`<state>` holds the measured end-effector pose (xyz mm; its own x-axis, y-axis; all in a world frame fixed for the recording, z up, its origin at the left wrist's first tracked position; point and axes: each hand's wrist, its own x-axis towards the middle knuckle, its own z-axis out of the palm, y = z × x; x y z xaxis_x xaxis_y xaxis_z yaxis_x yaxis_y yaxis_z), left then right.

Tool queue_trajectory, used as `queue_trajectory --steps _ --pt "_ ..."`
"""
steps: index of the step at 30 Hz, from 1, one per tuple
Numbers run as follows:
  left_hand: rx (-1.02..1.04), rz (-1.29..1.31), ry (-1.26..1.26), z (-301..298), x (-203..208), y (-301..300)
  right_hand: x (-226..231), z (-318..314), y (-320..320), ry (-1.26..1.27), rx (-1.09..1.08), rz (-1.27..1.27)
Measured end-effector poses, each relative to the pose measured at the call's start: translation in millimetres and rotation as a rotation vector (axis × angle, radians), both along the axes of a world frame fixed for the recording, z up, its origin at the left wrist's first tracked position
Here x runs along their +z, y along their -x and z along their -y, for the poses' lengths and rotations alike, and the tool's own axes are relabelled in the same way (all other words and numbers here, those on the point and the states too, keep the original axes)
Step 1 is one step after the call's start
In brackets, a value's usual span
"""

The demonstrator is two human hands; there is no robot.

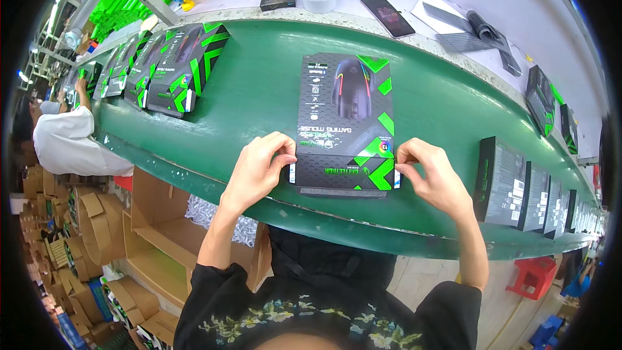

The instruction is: The worker is folding and assembling retail packaging boxes for computer mice on an assembly line conveyor belt.

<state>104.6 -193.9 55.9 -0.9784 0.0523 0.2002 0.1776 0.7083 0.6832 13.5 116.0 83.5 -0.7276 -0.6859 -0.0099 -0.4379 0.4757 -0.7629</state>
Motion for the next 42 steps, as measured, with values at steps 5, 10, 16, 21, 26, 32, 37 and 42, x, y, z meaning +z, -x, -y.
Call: queue_trajectory --steps 5,10,16,21,26,32,37,42 --pt "0.056 -0.006 -0.089 2.2 -5.2 -1.0 7.8 -8.8 -18.1 0.078 -0.034 -0.088" --pt "0.003 0.199 -0.28 4.6 15.9 2.0 9.7 -20.0 -55.4 0.246 -0.323 -0.026" --pt "-0.086 0.04 0.024 7.3 13.9 -2.1 -35.5 100.4 -148.2 0.556 0.258 0.224" --pt "-0.079 0.068 -0.009 0.3 21.5 6.2 -31.1 88.7 -145.2 0.468 0.299 0.199" --pt "-0.163 0.477 -0.304 27.5 17.6 19.9 -16.8 39.9 -98.4 0.384 0.018 0.065" --pt "-0.27 0.532 -0.275 24.8 17.7 36.3 -37.5 -9.4 -76.6 0.525 -0.507 0.125" --pt "-0.146 0.404 -0.178 15.1 21.4 24.3 -55.2 -12.7 -76.9 0.602 -0.616 0.185" --pt "-0.064 0.242 -0.035 4.8 18.5 10.7 -55.7 -12.2 -73.4 0.595 -0.61 0.196"
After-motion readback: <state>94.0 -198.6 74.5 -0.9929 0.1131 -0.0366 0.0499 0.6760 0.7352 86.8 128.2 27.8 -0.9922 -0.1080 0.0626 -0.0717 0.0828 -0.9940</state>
